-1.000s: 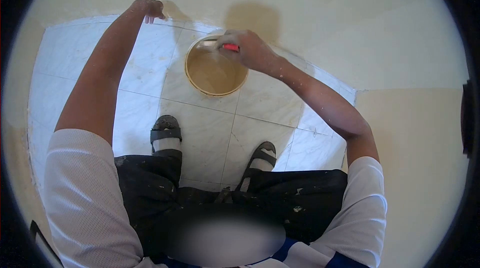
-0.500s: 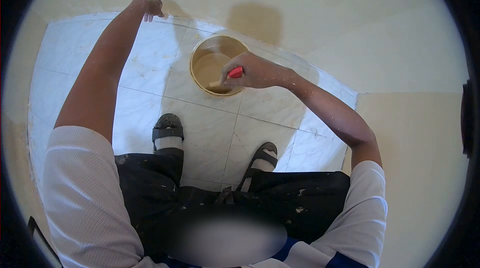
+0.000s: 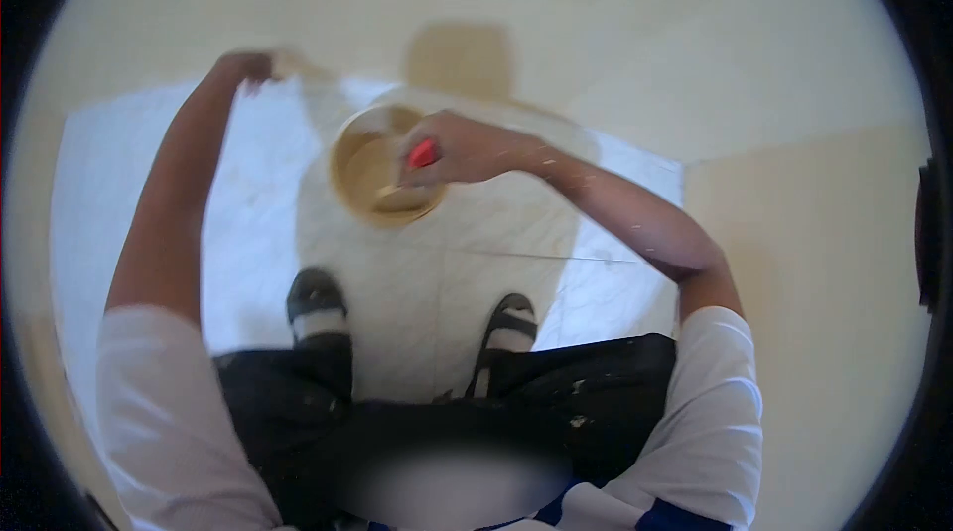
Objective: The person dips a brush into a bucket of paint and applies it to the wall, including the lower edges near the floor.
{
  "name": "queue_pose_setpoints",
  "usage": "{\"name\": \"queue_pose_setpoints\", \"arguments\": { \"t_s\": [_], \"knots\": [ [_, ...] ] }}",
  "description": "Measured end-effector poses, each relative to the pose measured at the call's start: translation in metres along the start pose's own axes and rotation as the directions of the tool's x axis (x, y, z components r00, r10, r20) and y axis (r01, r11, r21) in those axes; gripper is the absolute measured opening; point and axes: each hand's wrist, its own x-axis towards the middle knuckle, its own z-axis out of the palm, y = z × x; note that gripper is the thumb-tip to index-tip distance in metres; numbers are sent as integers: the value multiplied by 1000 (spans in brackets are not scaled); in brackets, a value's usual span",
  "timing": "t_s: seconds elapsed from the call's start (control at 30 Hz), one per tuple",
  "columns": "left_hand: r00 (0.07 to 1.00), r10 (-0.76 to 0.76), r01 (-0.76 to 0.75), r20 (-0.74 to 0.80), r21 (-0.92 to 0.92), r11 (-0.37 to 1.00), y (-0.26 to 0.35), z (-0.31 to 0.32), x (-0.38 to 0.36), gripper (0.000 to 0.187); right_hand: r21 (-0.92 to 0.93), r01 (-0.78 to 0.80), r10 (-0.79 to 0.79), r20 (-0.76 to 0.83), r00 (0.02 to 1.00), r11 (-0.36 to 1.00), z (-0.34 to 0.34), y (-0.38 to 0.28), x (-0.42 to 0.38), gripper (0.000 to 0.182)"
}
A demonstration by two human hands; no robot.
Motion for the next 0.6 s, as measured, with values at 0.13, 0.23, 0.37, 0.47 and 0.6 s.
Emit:
{"name": "queue_pose_setpoints", "arguments": {
  "t_s": [0.13, 0.23, 0.37, 0.47, 0.6],
  "knots": [
    [999, 31, -32, -19, -68, 997, -28, 8, 24, 36, 67, 146, -111, -376, 920, 987, -21, 10, -32, 15],
    [1000, 24, -24, -3, -155, 988, -47, 19, 32, 35, 332, 205, 45, -612, 789, 921, -58, 32, -51, 15],
    [998, 50, -57, -36, -250, 967, -45, 29, 30, 35, 318, 491, 120, -912, 392, 811, -109, 47, -80, 19],
    [997, 12, -30, -77, -232, 972, -17, 21, 8, 36, 0, 686, 105, -988, -111, 728, -104, 87, -91, 22],
    [998, 40, -51, -43, -307, 950, -3, 16, 9, 40, -168, 940, 410, -867, -284, 296, -51, 132, -117, 34]
  ]
}}
